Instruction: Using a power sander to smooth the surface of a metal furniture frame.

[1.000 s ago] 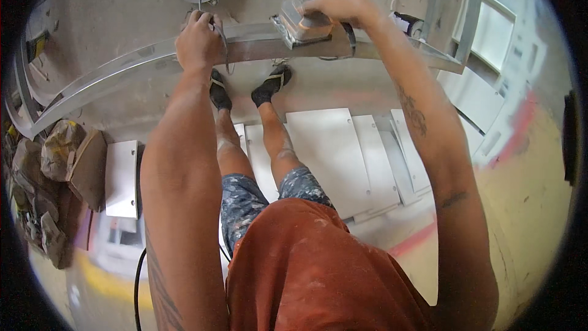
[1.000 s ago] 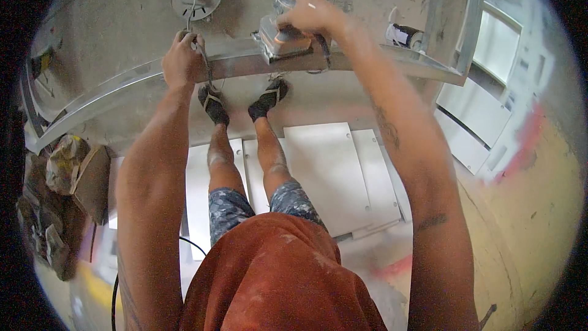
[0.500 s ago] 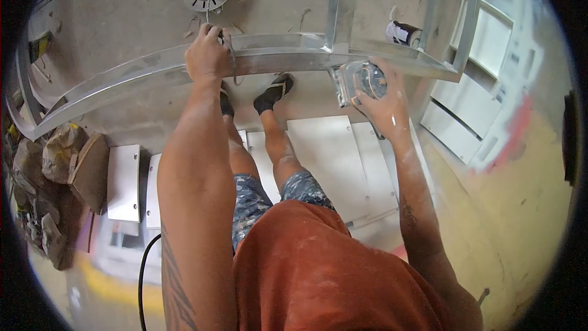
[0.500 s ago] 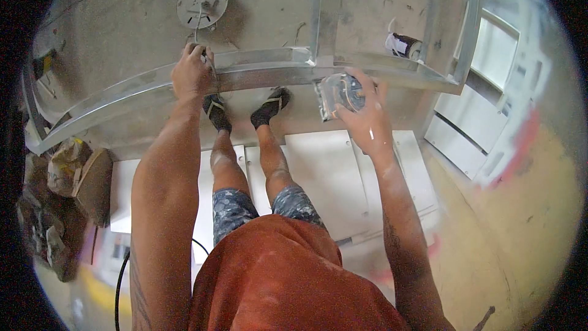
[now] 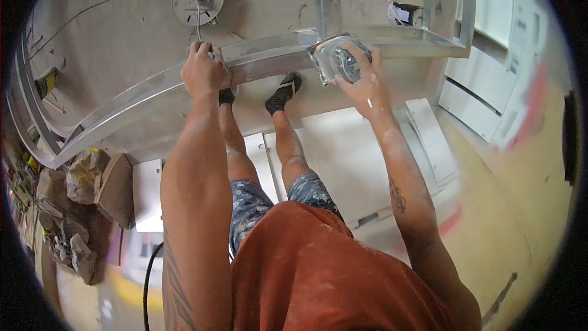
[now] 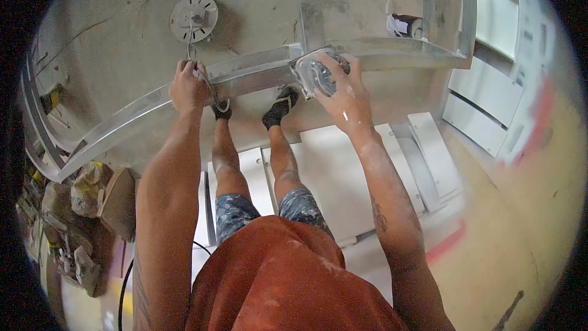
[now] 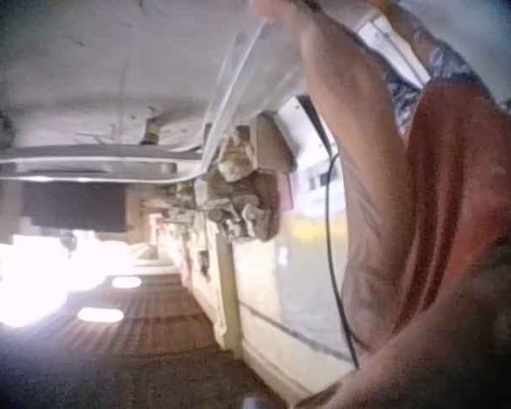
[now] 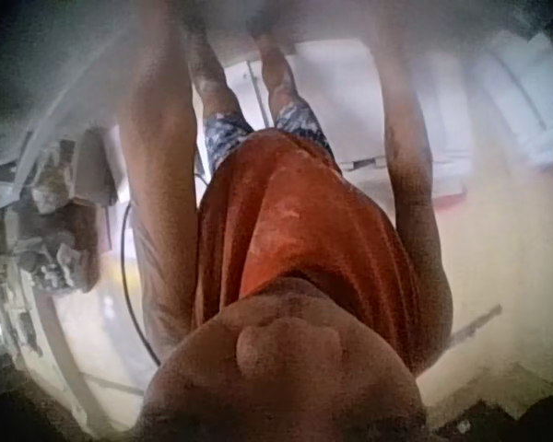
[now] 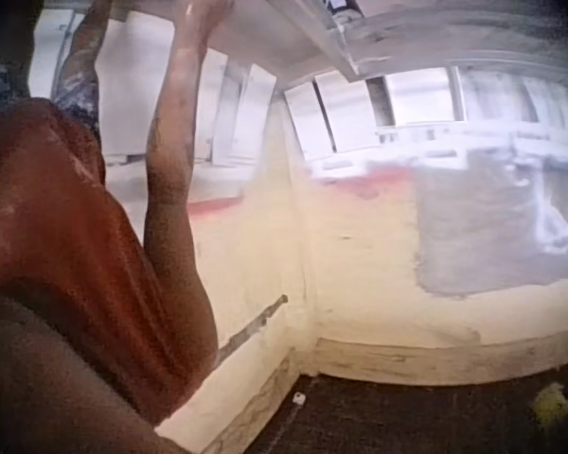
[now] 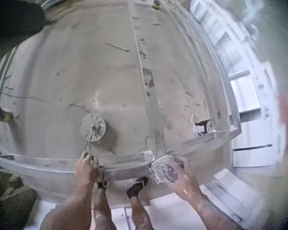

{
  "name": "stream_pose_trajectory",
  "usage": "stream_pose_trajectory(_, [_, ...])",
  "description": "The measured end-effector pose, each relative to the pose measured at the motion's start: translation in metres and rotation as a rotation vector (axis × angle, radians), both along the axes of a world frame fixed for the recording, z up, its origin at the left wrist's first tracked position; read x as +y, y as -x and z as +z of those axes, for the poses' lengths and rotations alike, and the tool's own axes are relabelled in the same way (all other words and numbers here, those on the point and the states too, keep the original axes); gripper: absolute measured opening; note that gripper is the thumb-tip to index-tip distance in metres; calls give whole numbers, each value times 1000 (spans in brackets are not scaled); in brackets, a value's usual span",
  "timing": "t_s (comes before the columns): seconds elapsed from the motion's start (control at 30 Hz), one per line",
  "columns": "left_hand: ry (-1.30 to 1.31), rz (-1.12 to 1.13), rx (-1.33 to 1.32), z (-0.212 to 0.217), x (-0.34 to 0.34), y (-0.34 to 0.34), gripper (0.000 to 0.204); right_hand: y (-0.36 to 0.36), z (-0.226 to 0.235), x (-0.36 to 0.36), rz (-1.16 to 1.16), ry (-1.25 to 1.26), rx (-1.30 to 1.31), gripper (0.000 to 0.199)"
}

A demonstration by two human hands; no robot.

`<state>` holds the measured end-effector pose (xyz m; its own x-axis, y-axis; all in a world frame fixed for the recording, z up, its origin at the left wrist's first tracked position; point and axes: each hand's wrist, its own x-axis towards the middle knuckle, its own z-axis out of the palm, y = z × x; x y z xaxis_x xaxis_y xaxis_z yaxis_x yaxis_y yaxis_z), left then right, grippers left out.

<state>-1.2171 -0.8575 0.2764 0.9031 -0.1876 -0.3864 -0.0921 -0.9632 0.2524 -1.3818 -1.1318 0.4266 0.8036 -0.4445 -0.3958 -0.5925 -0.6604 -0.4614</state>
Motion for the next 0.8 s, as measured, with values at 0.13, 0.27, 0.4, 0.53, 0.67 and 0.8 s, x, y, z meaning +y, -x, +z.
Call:
stream_pose_trajectory(0.13, [34, 10, 1, -2, -5, -2, 32, 5, -3, -4, 57, -9, 54, 69])
stream_pose_trajectory(0.27, [11, 9, -53, -4, -10, -1, 27, 2, -5, -8, 8, -55, 42, 69])
stream_pose_trajectory(0.4, [29, 20, -13, 0, -13, 3, 28, -10, -5, -9, 71, -56, 66, 70])
stream_pose_trajectory(0.53, [6, 18, 17, 8, -16, -4, 27, 4, -9, -10, 154, -73, 33, 69])
stream_pose_trajectory(0.67, [56, 34, 20, 6, -12, -3, 26, 2, -10, -15, 42, -76, 49, 68])
stream_pose_trajectory(0.8, [34, 25, 34, 8, -11, -1, 26, -10, -4, -8, 95, -61, 124, 70])
